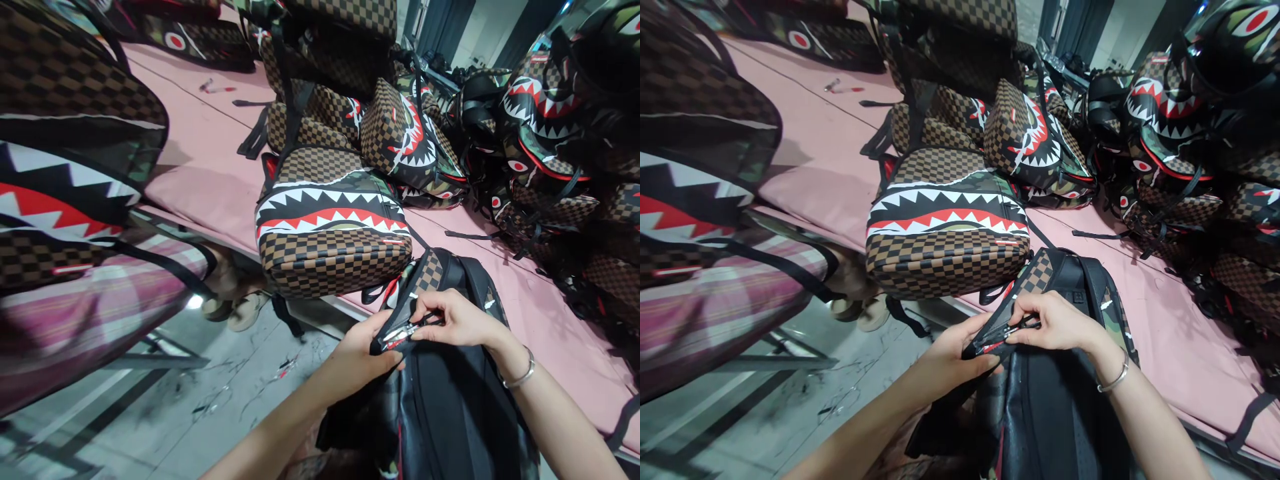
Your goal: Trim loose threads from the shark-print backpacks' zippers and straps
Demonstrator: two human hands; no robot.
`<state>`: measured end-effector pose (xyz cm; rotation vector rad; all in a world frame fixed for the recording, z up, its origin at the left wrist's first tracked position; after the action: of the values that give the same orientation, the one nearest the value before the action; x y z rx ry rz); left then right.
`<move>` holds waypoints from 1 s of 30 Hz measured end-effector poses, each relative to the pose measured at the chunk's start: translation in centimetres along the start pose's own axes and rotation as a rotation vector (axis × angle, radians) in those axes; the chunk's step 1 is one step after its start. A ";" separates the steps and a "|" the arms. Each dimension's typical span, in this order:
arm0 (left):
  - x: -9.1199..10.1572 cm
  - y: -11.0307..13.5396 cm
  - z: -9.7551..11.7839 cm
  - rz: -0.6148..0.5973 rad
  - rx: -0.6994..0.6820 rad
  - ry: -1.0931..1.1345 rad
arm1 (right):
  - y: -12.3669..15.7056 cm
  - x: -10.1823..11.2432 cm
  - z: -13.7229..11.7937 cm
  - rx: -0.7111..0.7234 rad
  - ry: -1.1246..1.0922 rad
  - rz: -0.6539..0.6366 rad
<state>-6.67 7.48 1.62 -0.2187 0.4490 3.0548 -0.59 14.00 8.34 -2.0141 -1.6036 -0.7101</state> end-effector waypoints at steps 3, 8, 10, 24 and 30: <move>-0.2 0.0 -0.1 -0.039 0.002 0.084 | 0.0 -0.1 -0.2 0.002 0.005 0.026; -0.1 0.0 -0.7 -0.114 0.044 0.261 | 1.7 2.5 2.0 -0.066 -0.052 0.331; 0.1 0.1 -0.8 -0.131 0.063 0.309 | 2.7 3.9 2.3 -0.017 0.017 0.423; -0.3 0.3 -0.4 -0.200 0.082 0.321 | 2.4 3.6 1.1 0.208 0.201 0.354; -0.3 0.2 -0.4 -0.198 0.069 0.305 | 2.2 3.5 0.8 0.256 0.206 0.342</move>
<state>-6.34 7.13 1.35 -0.6878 0.5117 2.8129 2.28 16.61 9.88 -1.8916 -1.1324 -0.5325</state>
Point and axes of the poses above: each hand's wrist, its own y-axis away from the middle knuckle, its own x-axis out of the back of the hand, z = x × y, the point moved 9 cm from there along -y, towards the middle knuckle, and after that the axes turned 10 degrees about x, right-handed, at the moved point
